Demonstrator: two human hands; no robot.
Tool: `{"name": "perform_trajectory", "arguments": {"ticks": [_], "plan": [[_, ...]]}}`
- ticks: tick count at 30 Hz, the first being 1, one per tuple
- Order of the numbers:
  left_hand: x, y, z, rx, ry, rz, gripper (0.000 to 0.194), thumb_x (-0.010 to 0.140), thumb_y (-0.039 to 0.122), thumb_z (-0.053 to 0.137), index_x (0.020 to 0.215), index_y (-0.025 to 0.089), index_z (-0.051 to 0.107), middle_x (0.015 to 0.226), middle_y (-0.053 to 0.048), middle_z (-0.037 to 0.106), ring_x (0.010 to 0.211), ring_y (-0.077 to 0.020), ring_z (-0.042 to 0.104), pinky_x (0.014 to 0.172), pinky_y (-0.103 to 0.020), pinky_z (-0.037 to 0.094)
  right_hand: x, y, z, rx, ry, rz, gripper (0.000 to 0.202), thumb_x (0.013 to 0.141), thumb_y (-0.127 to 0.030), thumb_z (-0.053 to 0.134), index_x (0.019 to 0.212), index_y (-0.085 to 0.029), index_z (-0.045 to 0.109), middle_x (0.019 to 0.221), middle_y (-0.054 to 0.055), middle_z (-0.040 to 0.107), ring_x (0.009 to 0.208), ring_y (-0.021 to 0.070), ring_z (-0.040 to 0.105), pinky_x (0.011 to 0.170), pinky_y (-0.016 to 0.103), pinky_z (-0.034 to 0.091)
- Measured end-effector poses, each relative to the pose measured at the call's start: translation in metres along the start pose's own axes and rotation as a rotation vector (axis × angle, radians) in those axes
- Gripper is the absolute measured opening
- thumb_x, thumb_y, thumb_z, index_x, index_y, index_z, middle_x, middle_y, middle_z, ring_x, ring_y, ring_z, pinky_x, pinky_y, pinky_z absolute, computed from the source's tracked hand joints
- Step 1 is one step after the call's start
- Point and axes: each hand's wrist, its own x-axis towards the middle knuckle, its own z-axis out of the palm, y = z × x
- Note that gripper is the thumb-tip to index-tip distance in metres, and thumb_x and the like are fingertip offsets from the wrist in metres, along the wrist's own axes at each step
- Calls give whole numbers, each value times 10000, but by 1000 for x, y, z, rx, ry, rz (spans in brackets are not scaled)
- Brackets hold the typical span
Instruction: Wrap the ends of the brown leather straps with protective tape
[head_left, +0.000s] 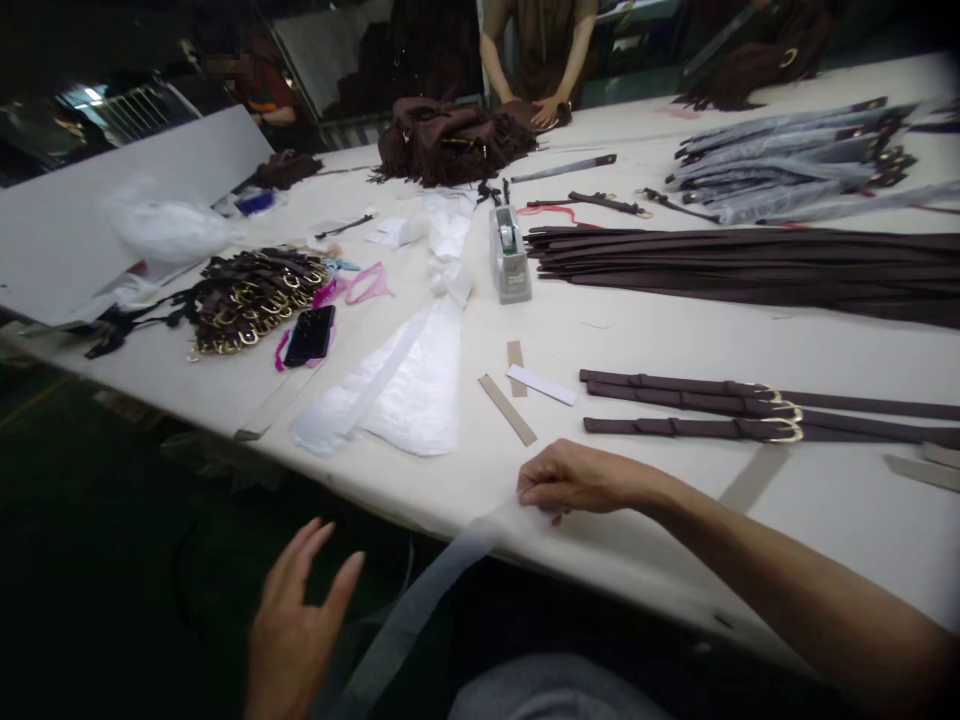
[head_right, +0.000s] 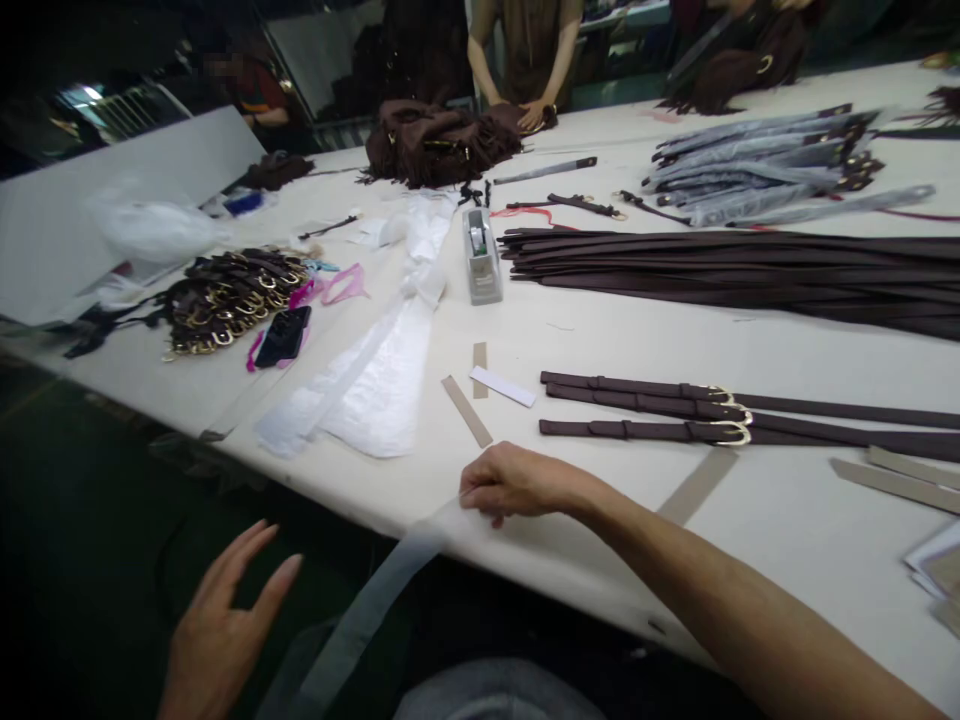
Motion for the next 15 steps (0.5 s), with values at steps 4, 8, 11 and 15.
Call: {"name": "perform_trajectory", "arguments": {"ticks": [4,8,11,15], "plan": [[-13,114,49,-781,-701,26,565,683,336,674,1200,191,498,1093,-93,620,974,-232,583,856,-331,451,-2,-22,18,-94,11,-84,219,826,-311,519,722,-130,584,533,-23,554,471,77,526,451,158,369],[-14,150,81,-1060,-767,-184,195,738,323,638,809,147,594,684,5,594,644,-105,531,612,-195,412,-22,-13,17,-130,268,-37,322,857,-406,482,695,-143,576,532,-18,554,475,88,527,427,165,358],[-9,143,88,-1057,-646,-274,224,714,343,657,673,136,580,593,34,517,574,-76,449,556,-173,369,-48,18,-8,-422,620,-33,255,864,-370,486,822,-159,623,726,32,635,636,129,570,573,222,429],[-4,142,85,-1075,-578,-306,234,645,333,711,692,143,582,610,38,523,588,-89,464,577,-187,390,-89,65,-51,-871,789,182,218,822,-255,525,994,-170,628,1056,121,605,943,246,549,812,375,431]]}}
